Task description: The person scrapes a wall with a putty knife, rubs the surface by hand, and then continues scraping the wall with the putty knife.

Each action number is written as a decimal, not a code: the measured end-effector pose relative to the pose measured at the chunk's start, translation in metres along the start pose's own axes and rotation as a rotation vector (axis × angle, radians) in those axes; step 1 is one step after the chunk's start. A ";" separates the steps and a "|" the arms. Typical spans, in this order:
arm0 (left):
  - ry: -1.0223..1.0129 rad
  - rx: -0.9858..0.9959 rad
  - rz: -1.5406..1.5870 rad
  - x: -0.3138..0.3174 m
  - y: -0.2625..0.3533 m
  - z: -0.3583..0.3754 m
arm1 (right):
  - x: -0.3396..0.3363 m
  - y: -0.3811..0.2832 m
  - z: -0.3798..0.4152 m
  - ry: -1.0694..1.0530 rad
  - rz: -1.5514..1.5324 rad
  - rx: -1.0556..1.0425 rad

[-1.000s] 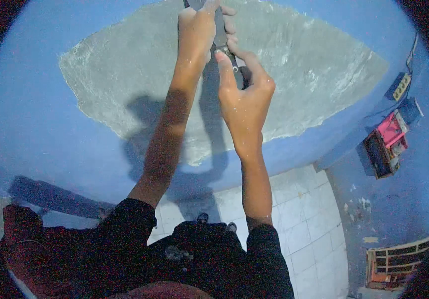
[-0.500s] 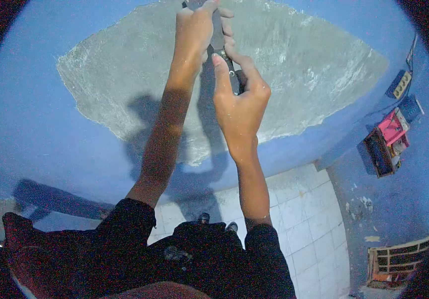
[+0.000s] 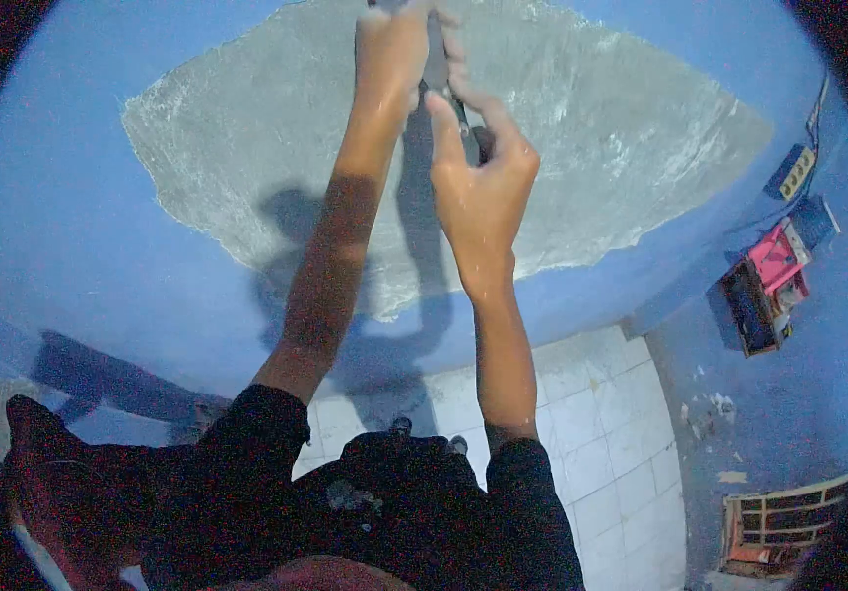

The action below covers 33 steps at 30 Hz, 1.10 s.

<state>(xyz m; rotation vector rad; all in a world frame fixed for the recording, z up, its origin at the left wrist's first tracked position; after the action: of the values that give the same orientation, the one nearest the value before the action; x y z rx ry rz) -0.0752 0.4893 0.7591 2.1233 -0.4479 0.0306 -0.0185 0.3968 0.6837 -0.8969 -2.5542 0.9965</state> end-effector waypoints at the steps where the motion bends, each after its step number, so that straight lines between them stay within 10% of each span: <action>1: -0.006 -0.086 0.034 0.003 0.009 -0.001 | -0.002 -0.010 -0.002 -0.004 -0.021 0.074; 18: 0.026 -0.040 0.018 0.007 0.006 -0.010 | -0.001 -0.002 -0.007 0.030 0.004 -0.088; 19: -0.190 -0.128 -0.051 -0.007 0.017 -0.002 | -0.002 -0.002 -0.011 0.029 0.005 -0.094; 28: 0.213 0.433 -0.461 -0.040 -0.010 0.042 | -0.073 0.147 0.086 0.275 0.079 0.254; 33: 0.543 1.196 -1.458 -0.030 -0.014 -0.003 | -0.111 0.211 0.158 0.287 0.124 0.433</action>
<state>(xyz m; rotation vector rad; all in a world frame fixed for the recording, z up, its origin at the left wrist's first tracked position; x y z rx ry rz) -0.0982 0.5078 0.7436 2.8372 1.8742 0.0339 0.0946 0.3657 0.4226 -0.9915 -1.9624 1.2845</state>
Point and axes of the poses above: each hand's wrist, its own z-axis away from the middle knuckle, its own x-axis out of the palm, y = z × x, the point moved 1 cm from there along -z, towards the middle knuckle, and after that the axes turned 5 degrees about -y, right-handed, at the moved point
